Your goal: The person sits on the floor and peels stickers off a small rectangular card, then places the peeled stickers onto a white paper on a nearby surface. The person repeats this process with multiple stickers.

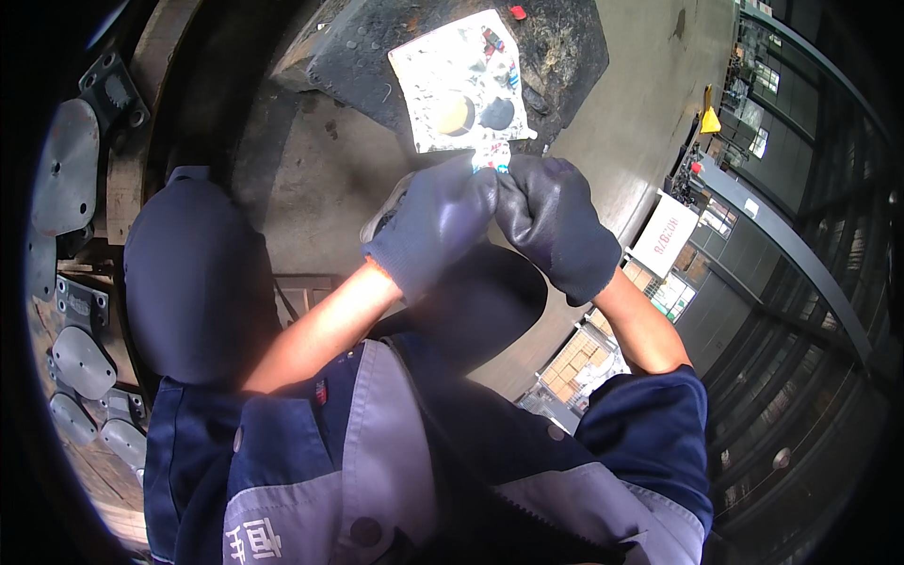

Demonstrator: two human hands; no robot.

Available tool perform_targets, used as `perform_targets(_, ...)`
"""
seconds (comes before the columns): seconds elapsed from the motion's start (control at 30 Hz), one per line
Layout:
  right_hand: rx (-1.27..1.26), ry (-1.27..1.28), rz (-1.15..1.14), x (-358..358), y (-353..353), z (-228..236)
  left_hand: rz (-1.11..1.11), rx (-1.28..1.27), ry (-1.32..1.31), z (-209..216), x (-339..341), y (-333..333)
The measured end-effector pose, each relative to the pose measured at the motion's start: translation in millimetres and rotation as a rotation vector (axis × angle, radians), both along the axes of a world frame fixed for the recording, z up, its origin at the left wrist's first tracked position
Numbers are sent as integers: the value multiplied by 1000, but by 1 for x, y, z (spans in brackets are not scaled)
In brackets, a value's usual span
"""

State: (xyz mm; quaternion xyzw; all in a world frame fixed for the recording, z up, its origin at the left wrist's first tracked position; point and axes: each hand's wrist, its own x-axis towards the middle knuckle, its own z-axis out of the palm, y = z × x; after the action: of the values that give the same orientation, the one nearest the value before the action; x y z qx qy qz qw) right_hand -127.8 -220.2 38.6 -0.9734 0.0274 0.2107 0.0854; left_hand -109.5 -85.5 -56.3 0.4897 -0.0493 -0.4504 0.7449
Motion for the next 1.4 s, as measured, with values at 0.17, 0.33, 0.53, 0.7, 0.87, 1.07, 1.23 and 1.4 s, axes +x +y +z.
perform_targets(0.17, 11, -112, 162, 4, 0, -1, -101, -49, 95, -6, -2, 2)
perform_targets(0.33, 584, 252, -588, 11, 2, 8, -33, 57, 48, 0, 3, -2)
perform_targets(0.53, 477, 313, -436, 18, -7, 10, 11, 99, -138, -4, -3, -4)
perform_targets(0.7, 570, 304, -528, 19, -3, 9, -10, 137, -97, 10, 6, 1)
perform_targets(0.87, 413, 260, -488, 7, -5, 1, -6, 135, -122, 8, 6, 2)
perform_targets(1.07, 46, 49, -67, 12, 8, 1, -35, 88, 114, 9, 5, 5)
perform_targets(1.23, -17, -44, 177, 21, 9, 2, -10, -39, 278, 2, -1, -2)
perform_targets(1.4, 94, 13, 89, 23, 1, -1, 1, -10, 310, 2, 1, -3)
